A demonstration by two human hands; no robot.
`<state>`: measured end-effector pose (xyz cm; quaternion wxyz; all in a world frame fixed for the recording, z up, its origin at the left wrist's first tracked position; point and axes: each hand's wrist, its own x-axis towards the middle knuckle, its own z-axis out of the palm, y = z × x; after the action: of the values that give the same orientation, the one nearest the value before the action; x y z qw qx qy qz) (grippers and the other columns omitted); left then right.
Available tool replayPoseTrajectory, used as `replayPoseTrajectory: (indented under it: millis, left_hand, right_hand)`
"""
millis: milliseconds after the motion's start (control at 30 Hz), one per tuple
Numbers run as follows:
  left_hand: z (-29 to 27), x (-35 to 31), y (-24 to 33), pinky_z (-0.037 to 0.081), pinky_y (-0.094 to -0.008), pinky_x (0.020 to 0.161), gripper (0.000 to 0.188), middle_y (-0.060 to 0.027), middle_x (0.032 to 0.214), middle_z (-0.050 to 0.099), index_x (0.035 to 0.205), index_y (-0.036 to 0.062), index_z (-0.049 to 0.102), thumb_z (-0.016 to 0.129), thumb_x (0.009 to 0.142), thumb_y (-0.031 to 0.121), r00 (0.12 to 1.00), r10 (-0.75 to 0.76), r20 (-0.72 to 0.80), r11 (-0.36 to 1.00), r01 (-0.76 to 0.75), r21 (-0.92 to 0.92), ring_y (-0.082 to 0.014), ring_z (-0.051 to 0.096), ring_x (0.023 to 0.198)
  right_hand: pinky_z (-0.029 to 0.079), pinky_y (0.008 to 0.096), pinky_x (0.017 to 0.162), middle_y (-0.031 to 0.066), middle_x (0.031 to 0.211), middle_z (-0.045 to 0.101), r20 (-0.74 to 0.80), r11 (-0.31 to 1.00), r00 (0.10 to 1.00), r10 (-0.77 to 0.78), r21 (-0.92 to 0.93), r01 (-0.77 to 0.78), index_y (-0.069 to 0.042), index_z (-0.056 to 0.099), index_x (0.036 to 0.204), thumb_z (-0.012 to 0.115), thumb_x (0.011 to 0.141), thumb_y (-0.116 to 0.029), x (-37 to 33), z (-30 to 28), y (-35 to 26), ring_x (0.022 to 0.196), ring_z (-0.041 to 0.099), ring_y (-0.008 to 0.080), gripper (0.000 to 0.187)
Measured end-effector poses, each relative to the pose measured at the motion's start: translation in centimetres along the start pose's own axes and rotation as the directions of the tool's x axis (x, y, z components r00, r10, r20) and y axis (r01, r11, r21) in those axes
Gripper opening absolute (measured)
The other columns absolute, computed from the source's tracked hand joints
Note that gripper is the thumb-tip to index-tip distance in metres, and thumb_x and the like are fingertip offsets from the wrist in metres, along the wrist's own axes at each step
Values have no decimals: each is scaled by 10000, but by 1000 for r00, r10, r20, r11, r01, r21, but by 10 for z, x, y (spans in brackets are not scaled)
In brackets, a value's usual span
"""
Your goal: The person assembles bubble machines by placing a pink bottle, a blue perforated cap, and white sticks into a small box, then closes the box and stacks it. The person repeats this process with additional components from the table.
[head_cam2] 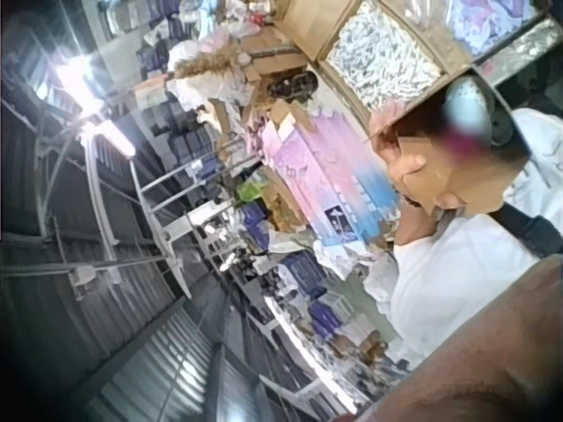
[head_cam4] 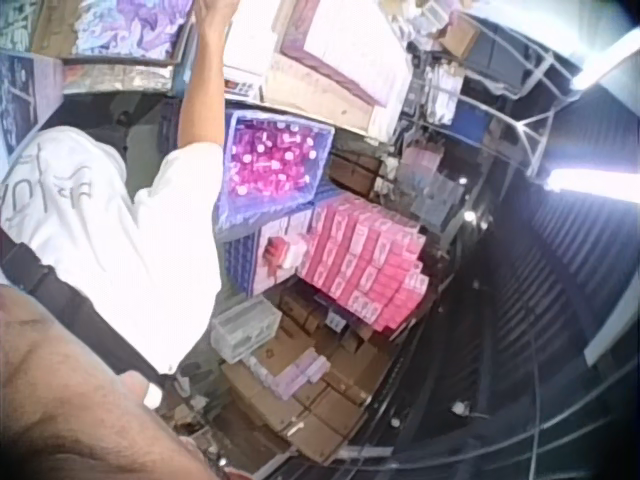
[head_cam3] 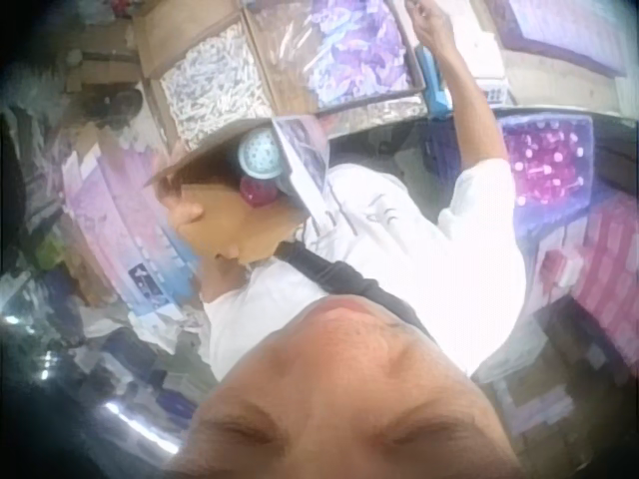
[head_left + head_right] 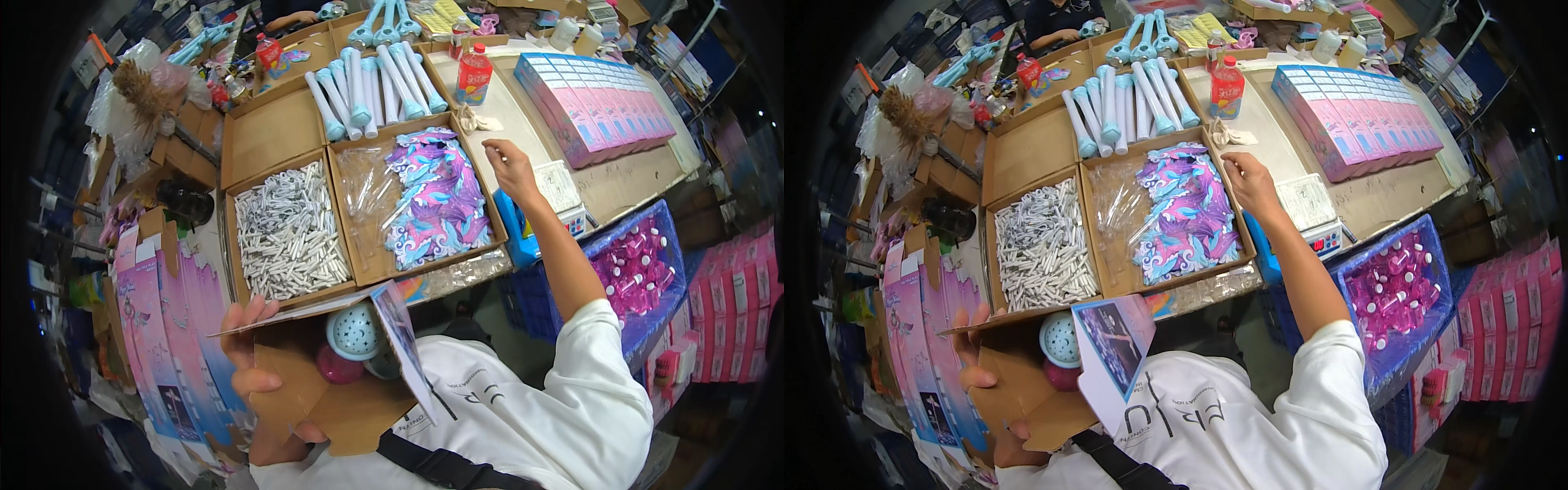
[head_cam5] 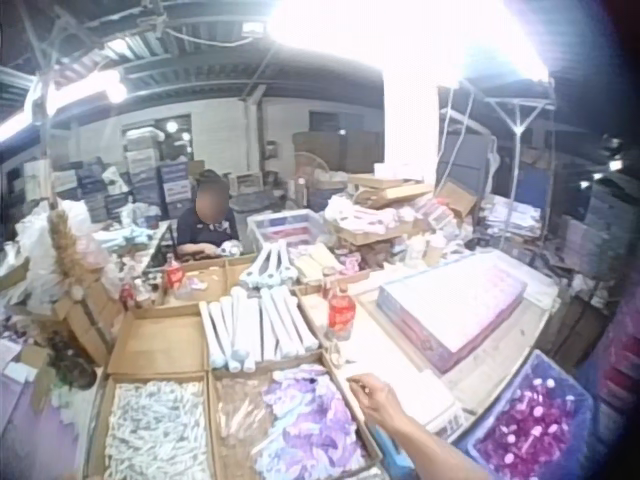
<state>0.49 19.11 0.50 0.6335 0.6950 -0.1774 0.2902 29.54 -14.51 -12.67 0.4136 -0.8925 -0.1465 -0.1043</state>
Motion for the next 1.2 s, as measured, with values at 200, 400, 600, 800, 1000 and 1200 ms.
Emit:
replayPoseTrajectory:
  millis: [200,400,600,800,1000,1200]
  left_hand:
    - [4,3,6,283,-580,1102,647,-233,1503,189,1039,254,446,788,642,633,995,-83,-63,994,87,69,-466,338,1323]
    - [14,6,7,337,-558,1085,559,-246,1473,297,910,245,463,840,632,550,916,-273,-292,956,292,22,-465,420,1282]
    - [-9,8,-21,300,-524,1129,698,-281,1488,282,1236,148,419,736,623,253,1000,-3,-5,990,3,-140,-426,387,1333]
    - [-10,14,-19,267,-541,1145,806,-293,1505,255,1431,112,396,726,703,215,996,-77,34,981,82,-177,-429,345,1364]
    - [7,19,-23,306,-560,1121,518,-316,1490,265,1288,189,521,678,800,260,999,39,10,983,-37,-178,-436,328,1369]
    - [-5,21,-24,330,-562,1112,362,-339,1440,332,1208,206,557,614,854,256,1000,3,16,982,0,-188,-444,340,1359]
  right_hand:
    - [371,510,1050,101,1437,447,390,772,911,138,-618,147,-212,463,1380,627,806,-124,35,48,78,1329,406,349,603]
    - [274,612,1075,65,1390,507,516,639,855,-50,-642,425,-198,561,1289,621,803,-152,60,87,112,1376,335,361,492]
    - [431,441,967,100,982,692,258,815,892,-371,-369,446,-115,690,1009,601,840,-145,78,86,117,1077,606,286,193]
    - [490,432,769,192,919,680,213,990,969,122,36,-133,6,638,1029,586,887,-177,119,104,114,852,655,335,238]
    - [526,411,510,203,897,678,385,854,771,508,-110,-508,14,644,1041,559,835,-171,148,153,122,745,697,295,290]
    - [531,383,547,206,800,683,417,896,801,431,-302,-325,-3,648,1027,567,821,-144,136,145,102,600,682,280,262]
